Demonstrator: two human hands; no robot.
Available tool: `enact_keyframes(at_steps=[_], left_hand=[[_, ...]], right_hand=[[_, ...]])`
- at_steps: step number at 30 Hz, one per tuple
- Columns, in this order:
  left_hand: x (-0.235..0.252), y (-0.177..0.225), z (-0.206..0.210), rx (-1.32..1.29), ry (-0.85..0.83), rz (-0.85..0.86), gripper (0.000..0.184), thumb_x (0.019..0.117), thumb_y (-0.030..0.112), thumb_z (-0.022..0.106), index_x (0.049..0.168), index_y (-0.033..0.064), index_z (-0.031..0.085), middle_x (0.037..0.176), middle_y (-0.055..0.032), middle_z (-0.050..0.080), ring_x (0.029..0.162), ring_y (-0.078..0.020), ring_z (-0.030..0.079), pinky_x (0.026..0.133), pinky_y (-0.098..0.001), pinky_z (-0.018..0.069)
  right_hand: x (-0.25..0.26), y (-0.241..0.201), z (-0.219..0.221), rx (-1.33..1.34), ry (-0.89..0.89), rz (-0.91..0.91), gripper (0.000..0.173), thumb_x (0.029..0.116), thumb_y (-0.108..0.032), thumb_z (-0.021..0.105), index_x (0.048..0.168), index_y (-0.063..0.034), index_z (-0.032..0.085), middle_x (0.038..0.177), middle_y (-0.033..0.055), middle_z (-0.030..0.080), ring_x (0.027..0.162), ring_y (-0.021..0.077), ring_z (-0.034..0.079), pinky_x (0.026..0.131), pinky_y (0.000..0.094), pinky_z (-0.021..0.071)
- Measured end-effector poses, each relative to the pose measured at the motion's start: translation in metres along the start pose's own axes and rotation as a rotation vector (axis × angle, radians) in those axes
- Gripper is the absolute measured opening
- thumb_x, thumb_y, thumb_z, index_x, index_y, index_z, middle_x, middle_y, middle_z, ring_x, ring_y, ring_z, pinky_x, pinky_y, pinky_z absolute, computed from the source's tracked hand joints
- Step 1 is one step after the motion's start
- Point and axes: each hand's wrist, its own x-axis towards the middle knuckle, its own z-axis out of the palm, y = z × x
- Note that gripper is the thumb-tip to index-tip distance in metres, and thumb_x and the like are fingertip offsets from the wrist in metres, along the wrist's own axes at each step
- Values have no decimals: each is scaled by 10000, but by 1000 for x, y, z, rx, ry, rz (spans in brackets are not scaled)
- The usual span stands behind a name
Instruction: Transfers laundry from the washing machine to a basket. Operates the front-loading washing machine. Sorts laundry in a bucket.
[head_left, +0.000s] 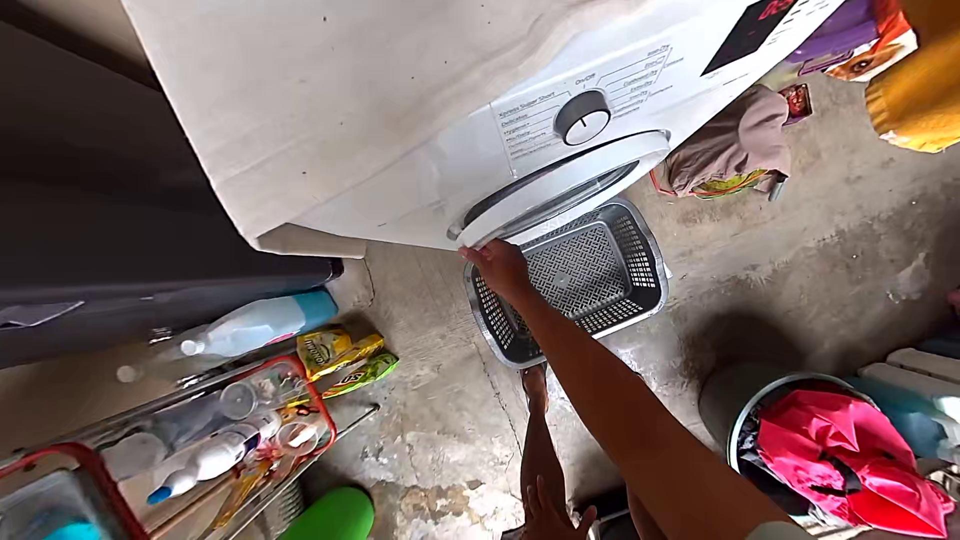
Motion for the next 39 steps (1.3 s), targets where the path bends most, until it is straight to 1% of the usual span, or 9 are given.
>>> enact_keyframes(at_steps=[7,11,13,15,17,22,30,36,39], left_hand=[[-1,-5,5,-32,-7,-20,1436,581,972,623,1638,86,226,1626,-238,337,1455,-430,403,1061,-646,439],[-2,-5,6,-73,-9,-29,1427,600,947,643,1638,66,215,1635,-248,313,1464,-441,384,1077,-665,409],[-1,-5,5,-84,-15,-31,1421,605,943,646,1637,65,218,1632,-251,315,1458,-451,387,1068,-671,414],[-3,-3,5,-79,-20,-33,1423,591,954,641,1638,83,228,1632,-245,320,1457,-456,386,1060,-672,425],[-4,-1,5,-58,-21,-32,1440,575,971,627,1642,94,220,1634,-239,318,1462,-456,377,1059,-665,430],[-4,2,2,-40,-2,-21,1459,567,972,632,1644,85,204,1638,-239,310,1470,-460,360,1070,-660,421],[-3,7,0,-10,25,1,1472,550,995,608,1641,89,217,1636,-239,315,1461,-454,378,1056,-664,431],[-4,8,-9,-22,38,20,1462,565,961,651,1638,69,217,1636,-237,317,1447,-448,405,1047,-660,445],[4,2,1,-20,47,71,1451,574,1003,582,1650,113,188,1655,-204,301,1473,-407,390,1087,-670,407]], right_hand=[[28,-10,4,73,86,-109,431,980,-445,679,1087,-32,746,992,123,773,973,260,739,928,554,561],[11,-33,-61,-44,33,-30,528,888,-580,729,1002,-66,759,945,99,762,917,251,734,878,559,582],[-17,-47,-110,42,231,-105,482,872,-534,767,897,-54,732,797,76,725,743,208,709,736,485,602],[-42,-61,-149,172,493,-309,423,874,-353,819,1053,2,676,808,78,730,685,173,714,654,391,629],[-50,-79,-177,162,653,-462,583,853,-288,845,1246,26,551,951,98,716,778,171,731,690,350,646],[-37,-95,-191,-65,871,-637,492,800,-232,872,1129,22,608,943,93,681,834,137,695,695,285,601],[-33,-93,-193,-259,880,-682,522,753,-136,851,1214,8,654,1108,160,612,906,198,655,688,290,573],[-49,-76,-213,-181,864,-542,809,718,-404,910,1311,19,558,1198,161,631,1018,223,663,772,369,593],[-51,-41,-252,-157,874,-502,797,756,-407,868,1342,20,538,1447,230,528,1305,301,559,980,442,550]])
